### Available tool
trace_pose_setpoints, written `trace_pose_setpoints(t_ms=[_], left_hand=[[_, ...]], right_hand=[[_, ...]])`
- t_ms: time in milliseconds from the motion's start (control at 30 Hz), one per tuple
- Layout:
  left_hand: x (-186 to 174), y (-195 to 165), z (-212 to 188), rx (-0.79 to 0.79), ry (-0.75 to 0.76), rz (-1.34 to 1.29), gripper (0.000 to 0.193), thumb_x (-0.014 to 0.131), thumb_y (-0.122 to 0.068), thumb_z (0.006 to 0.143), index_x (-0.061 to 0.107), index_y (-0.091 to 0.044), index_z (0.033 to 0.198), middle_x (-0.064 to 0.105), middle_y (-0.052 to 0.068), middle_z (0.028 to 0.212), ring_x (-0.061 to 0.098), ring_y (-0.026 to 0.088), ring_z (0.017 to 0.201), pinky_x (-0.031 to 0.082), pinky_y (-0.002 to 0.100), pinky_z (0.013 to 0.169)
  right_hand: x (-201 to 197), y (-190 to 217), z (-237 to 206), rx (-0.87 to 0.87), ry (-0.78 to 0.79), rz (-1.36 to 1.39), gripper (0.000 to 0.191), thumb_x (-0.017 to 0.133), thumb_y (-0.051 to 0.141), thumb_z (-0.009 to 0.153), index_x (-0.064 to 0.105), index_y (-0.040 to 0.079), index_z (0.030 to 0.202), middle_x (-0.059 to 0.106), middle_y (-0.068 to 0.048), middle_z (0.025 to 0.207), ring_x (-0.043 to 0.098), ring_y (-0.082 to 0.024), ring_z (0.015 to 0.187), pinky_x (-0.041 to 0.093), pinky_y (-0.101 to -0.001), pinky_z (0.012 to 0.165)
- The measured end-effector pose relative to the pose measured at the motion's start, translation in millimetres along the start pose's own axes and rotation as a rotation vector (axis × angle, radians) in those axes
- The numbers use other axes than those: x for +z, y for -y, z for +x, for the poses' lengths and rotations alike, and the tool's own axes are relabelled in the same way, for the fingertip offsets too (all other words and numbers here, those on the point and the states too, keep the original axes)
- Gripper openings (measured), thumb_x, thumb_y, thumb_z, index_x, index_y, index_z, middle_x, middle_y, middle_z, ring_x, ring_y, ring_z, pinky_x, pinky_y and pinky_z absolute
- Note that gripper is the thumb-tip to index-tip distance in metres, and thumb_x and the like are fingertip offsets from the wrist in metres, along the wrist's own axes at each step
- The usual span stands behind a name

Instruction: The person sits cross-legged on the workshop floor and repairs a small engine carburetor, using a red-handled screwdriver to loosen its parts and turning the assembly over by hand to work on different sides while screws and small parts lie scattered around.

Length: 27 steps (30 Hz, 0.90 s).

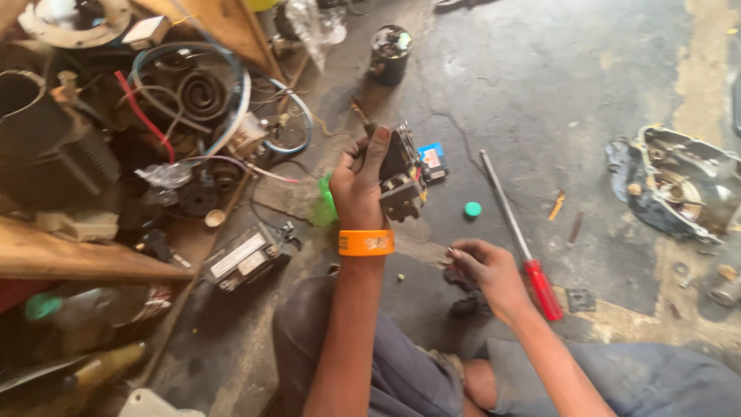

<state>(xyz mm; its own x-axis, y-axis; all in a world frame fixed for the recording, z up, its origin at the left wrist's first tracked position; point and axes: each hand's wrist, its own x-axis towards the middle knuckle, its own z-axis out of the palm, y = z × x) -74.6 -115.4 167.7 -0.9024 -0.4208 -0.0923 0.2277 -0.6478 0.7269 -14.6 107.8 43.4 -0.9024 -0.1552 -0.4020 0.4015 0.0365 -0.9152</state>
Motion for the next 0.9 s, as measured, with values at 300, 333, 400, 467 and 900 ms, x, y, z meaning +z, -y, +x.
trace_pose_setpoints(t_ms=[300,333,400,467,900], left_hand=[[6.4,83.4,-32.8,-0.669,0.221,-0.055,0.029,0.069,-0.031,0.093,0.069,-0.004,0.104,0.073,0.008,0.084,0.071,0.017,0.065,0.058,0.031,0.058],[9.5,92.4,-38.7,-0.747,0.236,-0.059,0.027,0.068,-0.031,0.094,0.069,-0.007,0.105,0.074,0.007,0.086,0.071,0.016,0.068,0.058,0.031,0.06],[12.0,106.0,-48.2,-0.801,0.312,-0.018,0.025,0.066,-0.029,0.097,0.069,-0.007,0.109,0.074,0.006,0.09,0.071,0.015,0.072,0.058,0.03,0.064],[13.2,117.1,-53.8,-0.747,0.443,0.062,0.026,0.066,-0.027,0.101,0.069,-0.004,0.114,0.073,0.006,0.094,0.07,0.014,0.077,0.058,0.029,0.067],[8.4,147.9,-67.4,-1.017,0.502,0.033,0.03,0.056,-0.03,0.106,0.068,-0.003,0.113,0.075,0.007,0.095,0.072,0.013,0.076,0.059,0.028,0.066]], right_hand=[[-64.0,8.5,-42.2,-0.091,-0.164,0.125,0.02,0.07,0.005,0.092,0.073,-0.005,0.109,0.072,-0.007,0.089,0.066,-0.012,0.078,0.055,-0.0272,0.069],[-70.0,16.3,-42.1,-0.114,-0.19,0.101,0.02,0.07,0.004,0.091,0.074,-0.005,0.109,0.073,-0.007,0.089,0.067,-0.012,0.078,0.055,-0.0267,0.069],[-81.2,30.0,-48.4,-0.116,-0.257,0.078,0.02,0.07,0.004,0.092,0.075,-0.003,0.11,0.074,-0.008,0.088,0.065,-0.012,0.075,0.051,-0.0255,0.066],[-89.3,40.9,-54.5,-0.174,-0.298,0.072,0.02,0.07,0.002,0.092,0.075,-0.002,0.11,0.075,-0.007,0.089,0.065,-0.01,0.075,0.051,-0.0237,0.066],[-86.9,60.5,-74.6,-0.289,-0.331,-0.023,0.015,0.072,0.002,0.091,0.074,0.0,0.106,0.075,-0.002,0.092,0.068,-0.004,0.078,0.055,-0.0205,0.067]])
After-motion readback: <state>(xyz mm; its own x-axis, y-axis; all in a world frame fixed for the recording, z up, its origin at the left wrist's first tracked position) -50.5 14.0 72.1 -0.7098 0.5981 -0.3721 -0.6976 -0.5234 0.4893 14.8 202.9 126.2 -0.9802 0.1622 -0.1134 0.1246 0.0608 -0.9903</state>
